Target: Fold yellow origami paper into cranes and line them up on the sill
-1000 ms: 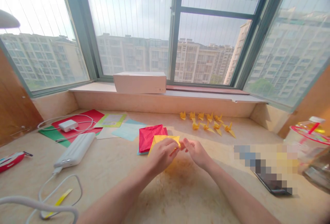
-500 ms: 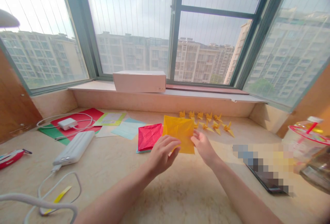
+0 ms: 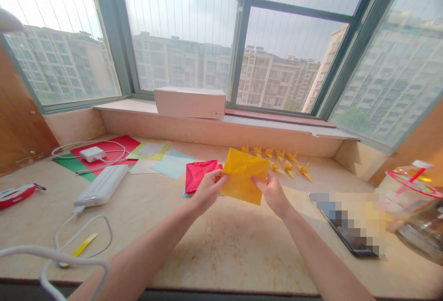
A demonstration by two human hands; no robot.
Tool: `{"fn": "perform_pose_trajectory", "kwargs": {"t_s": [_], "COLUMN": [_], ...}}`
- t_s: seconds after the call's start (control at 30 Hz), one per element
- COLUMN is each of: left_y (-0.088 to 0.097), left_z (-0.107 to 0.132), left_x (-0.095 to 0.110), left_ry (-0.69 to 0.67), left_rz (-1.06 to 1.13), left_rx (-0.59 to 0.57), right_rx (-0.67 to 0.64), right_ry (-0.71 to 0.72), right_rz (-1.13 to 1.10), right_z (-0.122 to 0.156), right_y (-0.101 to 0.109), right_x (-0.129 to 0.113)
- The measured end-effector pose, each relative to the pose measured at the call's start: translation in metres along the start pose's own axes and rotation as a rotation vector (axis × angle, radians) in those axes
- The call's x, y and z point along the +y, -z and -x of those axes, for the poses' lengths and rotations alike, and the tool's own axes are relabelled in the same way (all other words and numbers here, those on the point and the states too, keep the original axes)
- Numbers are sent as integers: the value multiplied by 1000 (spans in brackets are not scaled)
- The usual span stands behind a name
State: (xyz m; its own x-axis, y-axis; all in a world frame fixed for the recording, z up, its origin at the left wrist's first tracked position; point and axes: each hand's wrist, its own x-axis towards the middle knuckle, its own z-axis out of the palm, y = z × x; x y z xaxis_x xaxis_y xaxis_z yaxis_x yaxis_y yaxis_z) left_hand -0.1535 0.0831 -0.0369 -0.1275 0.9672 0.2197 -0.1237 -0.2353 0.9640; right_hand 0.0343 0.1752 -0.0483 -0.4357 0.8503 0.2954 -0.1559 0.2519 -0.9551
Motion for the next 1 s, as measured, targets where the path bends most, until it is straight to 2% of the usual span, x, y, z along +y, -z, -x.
{"fn": "perform_pose_trajectory", "kwargs": {"t_s": [0.13,0.33,0.43,0.53,0.63,0.7,0.87,0.93,1.0], "left_y": [1,6,5,2,-1,-2,4,6,6], "left_z": [0,-3,-2,0,1,0,-5,-6,-6], "left_x": [0,-2,2,3,0,-4,-11,-12,-12], "left_ry": [55,133,130,131,129,113,31,-1,-22], "left_rz": [54,133,160,111,62,46,34,11,-8], "left_rx": [31,122,116,81,98,130,214,249,257], "right_rx": [-19,-76,-102,-156,-201,-178,3,5,-50], "right_ry": [7,33,92,139,154,143,70,18,-41], "right_rz": [-60,-3,64,171,226,224,84,36,25], "right_z": [0,1,2,4,6,6,2,2,4], "right_y": [3,13,15,13,10,8,9,10,8], "right_x": [-4,2,9,13,12,11,4,-1,-4]}}
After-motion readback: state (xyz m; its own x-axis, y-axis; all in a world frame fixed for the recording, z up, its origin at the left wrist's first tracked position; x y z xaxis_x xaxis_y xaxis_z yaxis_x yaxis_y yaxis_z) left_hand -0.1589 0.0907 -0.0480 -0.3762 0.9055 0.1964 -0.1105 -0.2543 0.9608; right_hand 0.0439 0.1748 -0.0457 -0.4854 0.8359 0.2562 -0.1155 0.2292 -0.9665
